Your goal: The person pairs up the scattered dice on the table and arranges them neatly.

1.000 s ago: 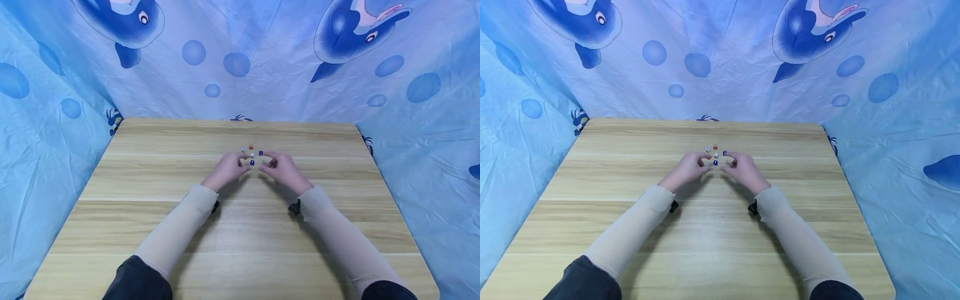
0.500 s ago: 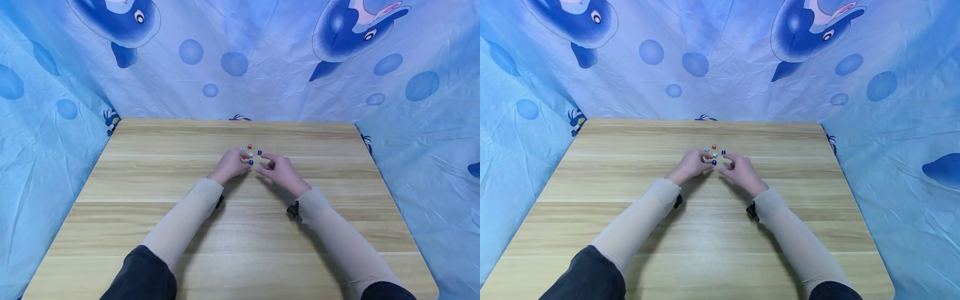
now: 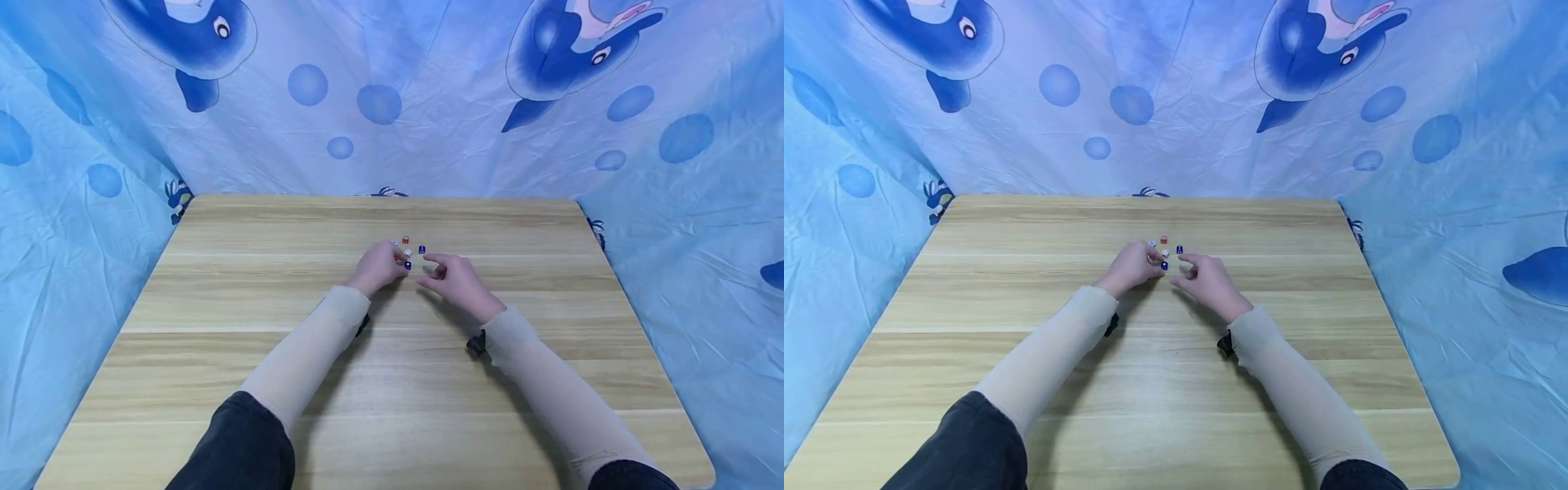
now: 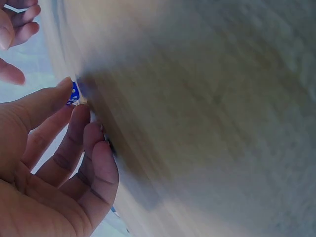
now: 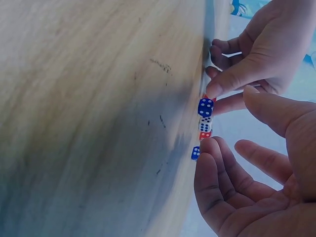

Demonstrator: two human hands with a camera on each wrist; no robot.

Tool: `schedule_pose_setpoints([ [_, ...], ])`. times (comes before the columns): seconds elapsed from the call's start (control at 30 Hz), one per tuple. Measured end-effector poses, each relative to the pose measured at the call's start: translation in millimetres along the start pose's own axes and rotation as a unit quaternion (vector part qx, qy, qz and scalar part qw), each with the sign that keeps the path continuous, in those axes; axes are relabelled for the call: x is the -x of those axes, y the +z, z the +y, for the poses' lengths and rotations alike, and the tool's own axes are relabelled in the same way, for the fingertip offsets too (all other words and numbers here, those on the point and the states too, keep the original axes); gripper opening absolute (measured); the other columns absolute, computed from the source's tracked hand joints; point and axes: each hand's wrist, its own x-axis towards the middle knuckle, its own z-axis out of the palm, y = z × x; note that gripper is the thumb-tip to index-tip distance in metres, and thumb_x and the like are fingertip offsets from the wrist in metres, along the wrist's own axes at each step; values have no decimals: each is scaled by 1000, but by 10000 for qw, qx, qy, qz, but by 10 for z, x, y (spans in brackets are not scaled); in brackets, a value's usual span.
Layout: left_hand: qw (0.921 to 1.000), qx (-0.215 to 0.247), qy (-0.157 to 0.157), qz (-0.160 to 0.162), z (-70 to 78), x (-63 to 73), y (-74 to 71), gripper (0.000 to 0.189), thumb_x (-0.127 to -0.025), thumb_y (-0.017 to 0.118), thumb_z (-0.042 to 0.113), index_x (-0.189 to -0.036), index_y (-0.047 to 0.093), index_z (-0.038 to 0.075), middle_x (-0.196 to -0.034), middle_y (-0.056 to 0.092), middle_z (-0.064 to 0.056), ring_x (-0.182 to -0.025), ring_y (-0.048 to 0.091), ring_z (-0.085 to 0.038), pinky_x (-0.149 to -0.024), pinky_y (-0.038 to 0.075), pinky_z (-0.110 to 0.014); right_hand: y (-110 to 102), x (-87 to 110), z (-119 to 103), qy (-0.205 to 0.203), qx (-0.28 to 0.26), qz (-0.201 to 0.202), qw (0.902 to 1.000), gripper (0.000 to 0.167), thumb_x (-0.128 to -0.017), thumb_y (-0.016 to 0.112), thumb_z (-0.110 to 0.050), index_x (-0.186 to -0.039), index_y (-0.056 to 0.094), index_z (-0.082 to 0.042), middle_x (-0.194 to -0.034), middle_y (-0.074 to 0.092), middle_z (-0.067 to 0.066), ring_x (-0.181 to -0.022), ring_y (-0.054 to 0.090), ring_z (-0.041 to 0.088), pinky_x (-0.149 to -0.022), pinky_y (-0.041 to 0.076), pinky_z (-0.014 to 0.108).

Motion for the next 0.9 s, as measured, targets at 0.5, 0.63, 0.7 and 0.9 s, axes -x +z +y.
schedule_pose_setpoints([
  [0.5,9992,-374,-139,11,31,-55,31,19,-87,84,18,-105,80,13,-109,69,-1,-90,61,-17,-74,52,-33,9,-12,54,7,-106,-46,9999,58,-91,81,-25,-141,59,-3,-83,68,3,-71,61,18,-67,52,35],
  [0.63,9991,-389,-158,41,36,-47,36,16,-86,84,19,-102,81,14,-106,68,1,-90,61,-16,-74,52,-33,13,-14,54,30,-96,-53,9999,58,-91,81,-25,-140,60,-2,-83,68,3,-72,61,18,-67,52,35],
  [0.7,9992,-374,-141,35,33,-44,42,16,-86,85,18,-101,81,14,-105,67,1,-90,61,-16,-75,52,-33,16,-15,51,56,-105,-71,9999,58,-91,81,-25,-140,60,-3,-84,68,3,-72,61,19,-67,52,35],
  [0.9,9994,-334,-67,-7,21,-4,49,15,-84,86,17,-97,80,14,-103,71,1,-92,62,-16,-80,53,-34,29,-24,37,55,-88,-129,9999,58,-91,81,-26,-140,60,-3,-85,68,3,-73,62,18,-67,53,34],
])
